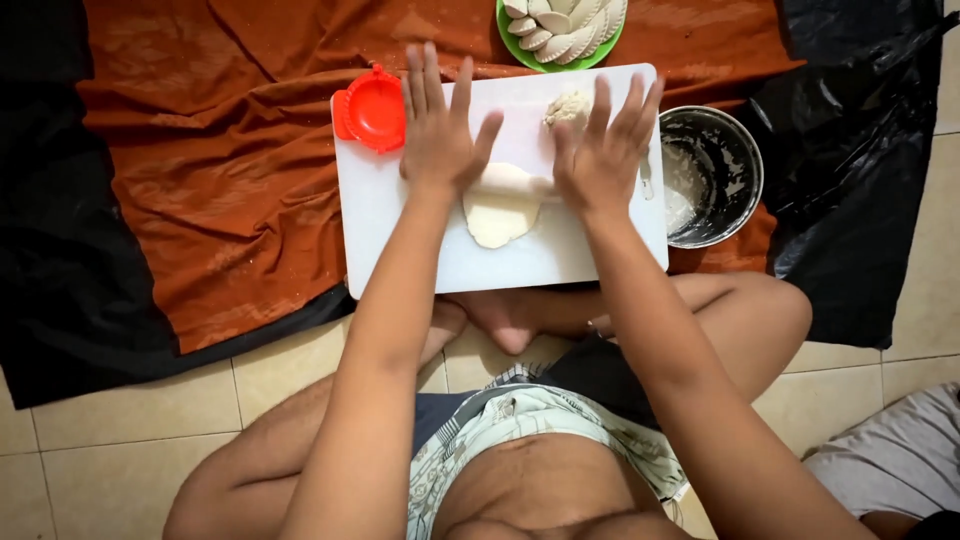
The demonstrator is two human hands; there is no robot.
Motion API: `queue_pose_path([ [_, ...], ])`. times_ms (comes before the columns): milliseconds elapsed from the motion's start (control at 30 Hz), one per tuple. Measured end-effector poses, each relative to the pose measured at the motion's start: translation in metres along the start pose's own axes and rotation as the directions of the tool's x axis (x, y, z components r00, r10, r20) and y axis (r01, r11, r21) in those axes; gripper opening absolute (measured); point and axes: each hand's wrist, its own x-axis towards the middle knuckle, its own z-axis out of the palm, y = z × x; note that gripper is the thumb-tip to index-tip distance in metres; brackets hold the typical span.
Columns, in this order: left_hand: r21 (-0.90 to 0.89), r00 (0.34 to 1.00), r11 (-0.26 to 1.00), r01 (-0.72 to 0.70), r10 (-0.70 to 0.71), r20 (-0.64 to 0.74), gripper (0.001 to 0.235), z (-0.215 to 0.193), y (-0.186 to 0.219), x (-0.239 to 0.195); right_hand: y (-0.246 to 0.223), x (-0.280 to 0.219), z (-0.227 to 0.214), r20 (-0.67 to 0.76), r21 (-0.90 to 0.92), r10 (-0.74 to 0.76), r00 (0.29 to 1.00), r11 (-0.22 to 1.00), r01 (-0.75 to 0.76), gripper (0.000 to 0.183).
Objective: Preparing and shaping dough into snacks using a rolling pin and a manual plastic mold.
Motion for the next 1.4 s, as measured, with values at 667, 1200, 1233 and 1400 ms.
queue_pose_path([
  [667, -0.043, 0.997, 0.997, -0.058, 0.056, -0.050, 0.071, 0.031, 0.000, 0.032, -0.001, 0.035, 0.004, -0.147, 0.009, 0.039, 0.988, 0.999, -0.038, 0.062],
  [1200, -0.603, 0.947, 0.797, 0.022, -0.211, -0.244, 0.052, -0.041, 0.025, -0.161, 0.023, -0.095, -0.046, 0.039, 0.076, -0.445, 0.895, 0.894, 0.441, 0.044],
  [1233, -0.603, 0.947, 0.797, 0.023, -0.210, -0.242, 0.052, -0.040, 0.026, -0.162, 0.032, -0.096, -0.046, 0.041, 0.076, -0.443, 0.896, 0.895, 0.439, 0.044],
  [1400, -0.253, 0.912, 0.883, 0.396, -0.409, 0.001, 0.087, -0.024, 0.058, -0.132, 0.069, -0.092, -0.057, 0.048, 0.162, -0.186, 0.981, 0.971, 0.176, 0.043],
])
